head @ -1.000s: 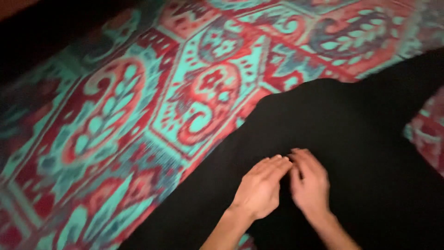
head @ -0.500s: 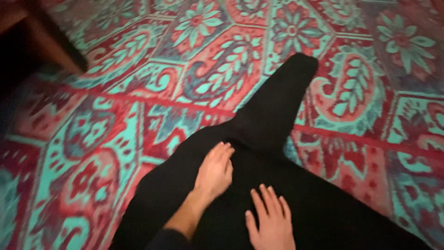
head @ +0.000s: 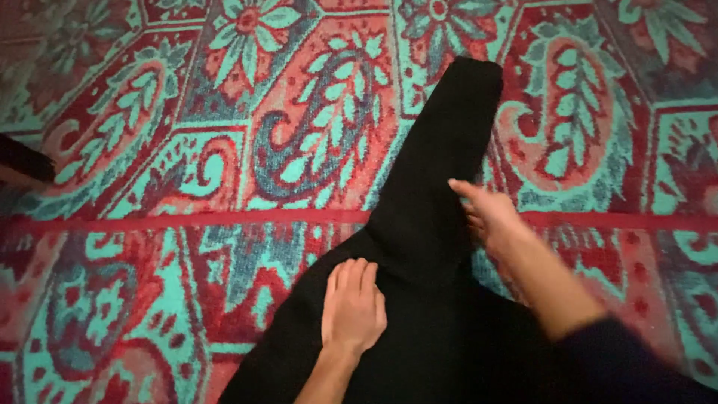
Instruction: The person organizes a room by folding a shirt, putting it away in a closet, sweeping the floor under a carpet, and adjusting the curtains.
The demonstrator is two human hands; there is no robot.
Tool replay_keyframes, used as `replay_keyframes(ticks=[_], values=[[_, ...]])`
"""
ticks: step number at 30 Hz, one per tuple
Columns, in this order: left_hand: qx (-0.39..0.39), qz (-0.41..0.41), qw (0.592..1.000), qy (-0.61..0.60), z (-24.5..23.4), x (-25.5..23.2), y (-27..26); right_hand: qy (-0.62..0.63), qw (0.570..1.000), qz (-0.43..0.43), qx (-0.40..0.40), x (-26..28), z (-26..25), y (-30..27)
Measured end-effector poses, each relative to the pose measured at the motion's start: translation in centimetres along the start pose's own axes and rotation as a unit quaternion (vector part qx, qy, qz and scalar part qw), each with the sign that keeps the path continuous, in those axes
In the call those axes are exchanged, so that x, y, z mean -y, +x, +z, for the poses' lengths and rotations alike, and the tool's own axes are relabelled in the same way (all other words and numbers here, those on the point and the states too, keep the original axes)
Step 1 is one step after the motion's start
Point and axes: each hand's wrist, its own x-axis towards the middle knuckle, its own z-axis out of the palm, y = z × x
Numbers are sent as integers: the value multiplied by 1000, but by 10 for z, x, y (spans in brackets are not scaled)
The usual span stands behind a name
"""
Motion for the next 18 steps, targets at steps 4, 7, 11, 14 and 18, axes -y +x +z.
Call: replay_keyframes(ticks=[4, 7, 11, 14, 18], values=[[5, 18, 1000, 22, -1, -1, 2, 191, 929, 143, 282, 43, 3, 56], [34, 4, 999, 13, -3, 1, 4, 343, 873, 73, 340, 59, -4, 83], [105, -28, 994, 18, -2, -1, 7, 412, 879, -92, 223, 98, -18, 112], [144, -37, 988, 45, -10, -3, 16, 436, 875, -129, 167, 127, -46, 133], [177, -51, 983, 23, -8, -4, 22, 294, 946, -112, 80, 108, -66, 128]])
